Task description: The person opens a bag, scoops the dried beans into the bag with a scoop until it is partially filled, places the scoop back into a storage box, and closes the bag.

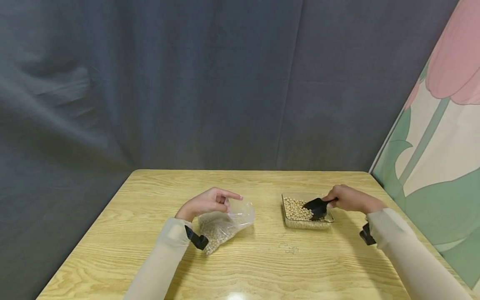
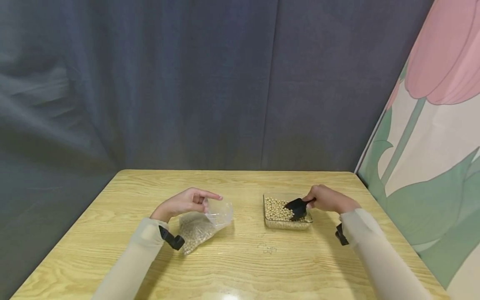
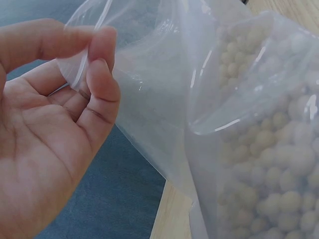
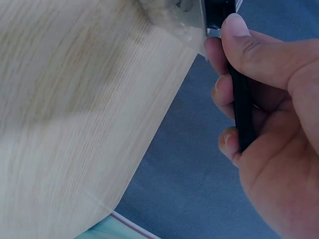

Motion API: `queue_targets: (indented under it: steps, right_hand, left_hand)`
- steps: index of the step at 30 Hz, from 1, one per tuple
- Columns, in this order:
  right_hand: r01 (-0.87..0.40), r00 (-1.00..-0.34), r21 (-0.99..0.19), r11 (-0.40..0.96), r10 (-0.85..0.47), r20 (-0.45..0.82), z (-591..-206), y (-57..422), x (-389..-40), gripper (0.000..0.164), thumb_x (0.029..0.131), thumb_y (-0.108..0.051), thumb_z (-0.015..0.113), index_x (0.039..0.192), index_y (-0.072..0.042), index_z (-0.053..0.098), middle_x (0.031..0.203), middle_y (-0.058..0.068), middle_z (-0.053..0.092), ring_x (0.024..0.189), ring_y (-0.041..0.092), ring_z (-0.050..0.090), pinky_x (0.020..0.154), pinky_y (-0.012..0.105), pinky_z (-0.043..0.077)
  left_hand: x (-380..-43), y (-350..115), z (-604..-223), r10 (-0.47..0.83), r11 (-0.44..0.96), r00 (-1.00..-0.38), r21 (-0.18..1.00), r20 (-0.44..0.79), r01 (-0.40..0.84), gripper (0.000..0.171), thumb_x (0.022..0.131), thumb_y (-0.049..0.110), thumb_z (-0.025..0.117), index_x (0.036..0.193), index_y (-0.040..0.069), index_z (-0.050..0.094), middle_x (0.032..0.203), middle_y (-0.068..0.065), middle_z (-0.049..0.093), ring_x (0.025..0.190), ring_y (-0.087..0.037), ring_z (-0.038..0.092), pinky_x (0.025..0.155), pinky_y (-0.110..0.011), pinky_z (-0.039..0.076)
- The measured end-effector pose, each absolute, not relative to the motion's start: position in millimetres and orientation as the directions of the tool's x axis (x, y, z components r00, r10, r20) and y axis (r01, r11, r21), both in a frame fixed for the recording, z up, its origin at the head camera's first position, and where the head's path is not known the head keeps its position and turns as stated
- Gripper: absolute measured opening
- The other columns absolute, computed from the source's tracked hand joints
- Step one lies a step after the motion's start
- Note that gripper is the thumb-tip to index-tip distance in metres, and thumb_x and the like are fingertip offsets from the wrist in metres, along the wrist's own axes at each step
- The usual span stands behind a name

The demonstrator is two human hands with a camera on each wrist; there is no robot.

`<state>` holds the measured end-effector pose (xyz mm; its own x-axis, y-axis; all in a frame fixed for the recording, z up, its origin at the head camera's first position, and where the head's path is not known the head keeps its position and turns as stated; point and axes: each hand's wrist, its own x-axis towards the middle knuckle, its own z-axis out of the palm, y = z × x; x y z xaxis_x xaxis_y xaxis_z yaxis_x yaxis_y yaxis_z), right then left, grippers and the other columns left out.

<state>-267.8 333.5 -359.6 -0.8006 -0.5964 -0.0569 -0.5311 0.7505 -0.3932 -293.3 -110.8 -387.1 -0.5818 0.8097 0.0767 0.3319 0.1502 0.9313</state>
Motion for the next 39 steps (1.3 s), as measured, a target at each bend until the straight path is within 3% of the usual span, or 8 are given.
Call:
queue_targets:
  steps: [11,14,16,19,22,28,33,39]
  right_hand:
    - [-0.583,-0.784,-0.347,0.735,-0.621,0.001,-358,323,-267,0.024,0.084,0.010,0.061,0.107,0.013,0.067,0.100,0.031,0.067,0.051,0.001,0.023,0.057,0.022,0.036]
    - [-0.603,-0.776,-0.324,0.729,-0.630,0.025,-358,321,-267,0.023,0.083,0.012,0.061,0.105,0.013,0.069,0.077,0.020,0.070,0.050,0.001,0.019,0.057,0.022,0.035]
    - [-0.609,-0.774,-0.318,0.727,-0.631,0.039,-358,320,-267,0.023,0.082,0.013,0.060,0.103,0.012,0.070,0.059,0.006,0.059,0.050,0.001,0.016,0.057,0.023,0.035]
    - [-0.605,-0.779,-0.318,0.730,-0.626,0.043,-358,318,-268,0.024,0.083,0.014,0.059,0.103,0.011,0.070,0.054,-0.006,0.047,0.049,0.001,0.014,0.057,0.023,0.035]
    - [-0.571,-0.798,-0.346,0.744,-0.602,0.023,-359,317,-268,0.026,0.083,0.016,0.057,0.106,0.012,0.069,0.056,0.001,0.054,0.049,0.003,0.013,0.055,0.022,0.034]
    - [-0.563,-0.801,-0.360,0.744,-0.599,0.015,-364,319,-267,0.026,0.083,0.015,0.057,0.107,0.015,0.066,0.085,0.027,0.069,0.049,0.004,0.013,0.056,0.024,0.036]
    - [-0.567,-0.795,-0.379,0.731,-0.606,0.021,-367,319,-266,0.025,0.084,0.013,0.058,0.108,0.015,0.065,0.056,0.008,0.059,0.049,0.002,0.013,0.057,0.024,0.037]
    - [-0.571,-0.796,-0.381,0.727,-0.604,0.040,-366,316,-265,0.025,0.085,0.014,0.058,0.108,0.013,0.066,0.052,-0.004,0.046,0.050,0.003,0.011,0.059,0.026,0.037]
  left_hand:
    - [-293,-112,-388,0.810,0.158,-0.582,0.928,0.073,0.337,0.049,0.087,-0.010,0.054,0.136,-0.009,0.048,0.073,-0.014,0.064,0.065,-0.012,0.058,0.065,-0.030,0.048]
    - [-293,-112,-389,0.809,0.158,-0.583,0.930,0.071,0.332,0.049,0.087,-0.010,0.054,0.136,-0.009,0.048,0.073,-0.014,0.063,0.065,-0.012,0.057,0.065,-0.030,0.048]
    - [-293,-112,-389,0.810,0.155,-0.582,0.930,0.074,0.334,0.049,0.087,-0.011,0.054,0.136,-0.009,0.048,0.072,-0.012,0.063,0.064,-0.010,0.056,0.065,-0.029,0.047]
    - [-293,-112,-389,0.810,0.151,-0.581,0.930,0.078,0.335,0.049,0.087,-0.011,0.053,0.136,-0.010,0.048,0.072,-0.010,0.064,0.064,-0.009,0.056,0.065,-0.028,0.047]
    - [-293,-111,-390,0.812,0.143,-0.577,0.929,0.087,0.342,0.048,0.088,-0.011,0.053,0.135,-0.011,0.047,0.072,-0.010,0.064,0.063,-0.007,0.056,0.064,-0.027,0.047]
    - [-293,-111,-391,0.815,0.137,-0.572,0.932,0.087,0.336,0.049,0.088,-0.011,0.053,0.136,-0.011,0.046,0.071,-0.008,0.063,0.062,-0.005,0.055,0.064,-0.027,0.046]
    - [-294,-110,-391,0.816,0.139,-0.572,0.932,0.083,0.335,0.049,0.087,-0.010,0.054,0.136,-0.012,0.045,0.072,-0.006,0.064,0.064,-0.006,0.057,0.065,-0.027,0.048]
    - [-293,-109,-391,0.815,0.144,-0.573,0.932,0.079,0.333,0.049,0.087,-0.012,0.053,0.136,-0.012,0.046,0.072,-0.014,0.063,0.064,-0.007,0.057,0.064,-0.027,0.047]
